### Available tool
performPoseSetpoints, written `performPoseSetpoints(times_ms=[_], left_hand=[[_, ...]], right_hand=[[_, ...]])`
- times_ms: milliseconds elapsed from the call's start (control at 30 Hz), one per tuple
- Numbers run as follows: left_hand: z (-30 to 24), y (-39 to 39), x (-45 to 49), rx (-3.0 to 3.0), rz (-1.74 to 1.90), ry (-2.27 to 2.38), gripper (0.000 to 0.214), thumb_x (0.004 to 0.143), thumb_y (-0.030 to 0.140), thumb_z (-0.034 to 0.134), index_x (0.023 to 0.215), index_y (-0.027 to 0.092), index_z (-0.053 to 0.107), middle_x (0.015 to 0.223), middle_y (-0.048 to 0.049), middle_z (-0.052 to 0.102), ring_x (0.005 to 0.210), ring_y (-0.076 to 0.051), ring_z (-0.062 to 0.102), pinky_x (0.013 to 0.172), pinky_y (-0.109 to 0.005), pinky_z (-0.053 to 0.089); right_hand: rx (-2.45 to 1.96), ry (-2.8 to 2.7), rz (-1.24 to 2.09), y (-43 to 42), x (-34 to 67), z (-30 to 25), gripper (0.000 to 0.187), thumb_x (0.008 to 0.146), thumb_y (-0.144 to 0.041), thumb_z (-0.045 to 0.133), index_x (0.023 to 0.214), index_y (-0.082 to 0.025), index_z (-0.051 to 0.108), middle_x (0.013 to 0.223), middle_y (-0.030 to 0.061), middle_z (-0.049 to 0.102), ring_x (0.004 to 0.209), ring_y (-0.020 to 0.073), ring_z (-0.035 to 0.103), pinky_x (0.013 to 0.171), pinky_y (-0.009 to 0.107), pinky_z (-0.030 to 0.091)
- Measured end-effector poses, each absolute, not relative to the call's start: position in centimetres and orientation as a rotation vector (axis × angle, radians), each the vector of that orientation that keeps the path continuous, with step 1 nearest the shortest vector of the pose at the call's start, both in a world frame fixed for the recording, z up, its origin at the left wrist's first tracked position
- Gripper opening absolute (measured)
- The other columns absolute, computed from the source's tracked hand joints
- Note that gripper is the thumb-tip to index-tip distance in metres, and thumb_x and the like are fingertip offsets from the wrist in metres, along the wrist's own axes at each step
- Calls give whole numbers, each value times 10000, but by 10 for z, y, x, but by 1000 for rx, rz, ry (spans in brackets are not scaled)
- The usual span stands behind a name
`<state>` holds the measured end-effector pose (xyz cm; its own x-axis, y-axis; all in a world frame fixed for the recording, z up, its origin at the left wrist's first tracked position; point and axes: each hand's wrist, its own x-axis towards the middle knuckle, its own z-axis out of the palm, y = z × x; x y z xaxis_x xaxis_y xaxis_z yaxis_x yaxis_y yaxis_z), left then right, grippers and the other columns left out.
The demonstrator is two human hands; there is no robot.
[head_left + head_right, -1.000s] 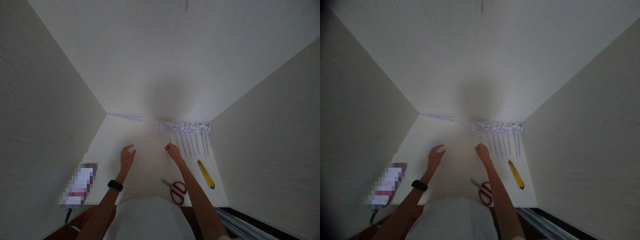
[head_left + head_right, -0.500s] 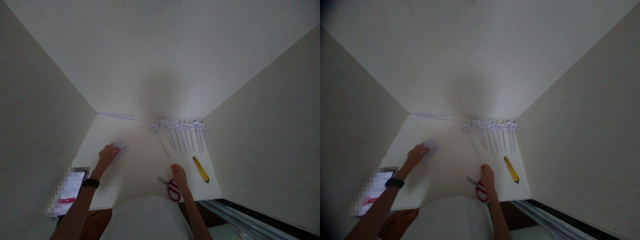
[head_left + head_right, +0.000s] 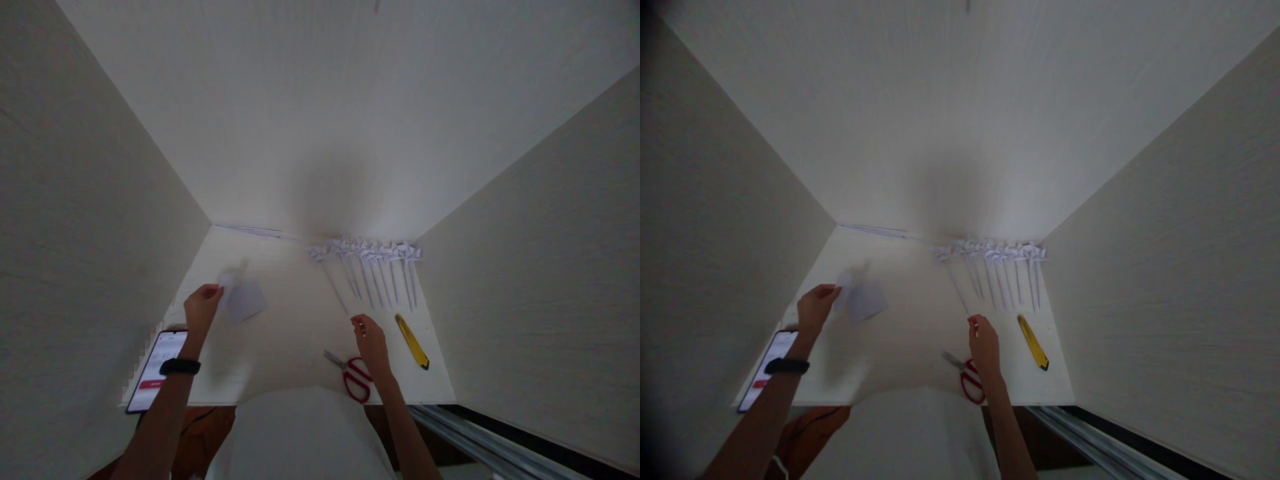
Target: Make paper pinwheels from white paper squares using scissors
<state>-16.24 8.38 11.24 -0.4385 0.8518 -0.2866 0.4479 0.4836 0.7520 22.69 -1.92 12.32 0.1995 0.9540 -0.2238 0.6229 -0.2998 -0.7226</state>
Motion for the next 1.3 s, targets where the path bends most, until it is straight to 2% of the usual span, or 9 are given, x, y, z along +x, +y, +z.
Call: performPoseSetpoints(times_ms=[167, 267, 400, 600, 767, 900, 1100, 1200, 1300], left_hand=[[154, 52, -124, 817, 1103, 1757, 237, 886, 323, 585, 1023, 132, 609, 955, -48, 652, 786, -159, 634, 693, -335, 541], [176, 27, -85, 729, 1154, 1519, 300, 724, 393, 734, 865, 146, 640, 763, -15, 676, 716, -149, 636, 658, -256, 513], [198, 6, -44, 646, 1137, 1339, 388, 666, 463, 753, 887, 155, 672, 735, -31, 712, 677, -168, 647, 635, -262, 508], [215, 4, -25, 589, 1091, 1226, 421, 674, 510, 737, 847, 127, 716, 791, -89, 742, 730, -225, 676, 657, -313, 525], [230, 6, -24, 555, 1136, 1202, 442, 766, 560, 622, 917, 154, 709, 891, -97, 746, 841, -234, 677, 705, -312, 522], [240, 7, -20, 598, 1092, 1136, 380, 665, 366, 783, 967, 150, 704, 922, -93, 748, 866, -237, 678, 784, -326, 513], [234, 8, -13, 579, 1190, 1177, 333, 661, 331, 773, 933, 159, 685, 886, -61, 751, 823, -212, 680, 775, -325, 515], [229, 6, -10, 586, 1209, 1223, 298, 653, 329, 780, 878, 153, 693, 857, -56, 753, 783, -198, 677, 743, -304, 513], [228, 4, -8, 634, 1207, 1251, 288, 679, 346, 758, 880, 150, 694, 818, -50, 750, 730, -198, 674, 693, -296, 508]], right_hand=[[-1647, -1516, 1081, 0, 161, 158, 225, 922, -321, 530, 1041, -148, 610, 1000, 59, 680, 859, 155, 660, 736, 322, 549], [-1488, -1531, 1114, 11, 123, 172, 341, 856, -331, 590, 1176, -216, 559, 1107, 60, 684, 911, 147, 669, 668, 230, 540], [-1483, -1513, 977, 22, 107, 187, 222, 886, -334, 513, 955, -172, 648, 799, 40, 706, 707, 174, 660, 580, 258, 520], [-1223, -1790, 799, 20, 129, 215, 366, 924, -181, 396, 1159, -269, 662, 1205, 51, 674, 1104, 192, 617, 973, 369, 477], [-1107, -1958, 734, 17, 144, 218, 474, 904, -84, 387, 1259, -316, 596, 1402, 37, 529, 1272, 187, 497, 1068, 417, 402], [-1124, -1953, 765, 15, 147, 218, 505, 882, -68, 432, 1287, -336, 568, 1443, 36, 483, 1293, 205, 469, 1090, 429, 359], [-1358, -1633, 914, 5, 136, 219, 384, 847, -202, 554, 1230, -216, 548, 1006, 77, 682, 879, 176, 653, 781, 318, 540], [-1464, -1507, 1014, 4, 133, 219, 84, 814, -249, 589, 857, -179, 606, 653, -17, 602, 572, 126, 575, 533, 226, 483], [-1544, -1460, 1040, 4, 141, 228, 177, 793, -244, 596, 640, -189, 526, 573, -37, 523, 560, 121, 508, 550, 233, 438]])
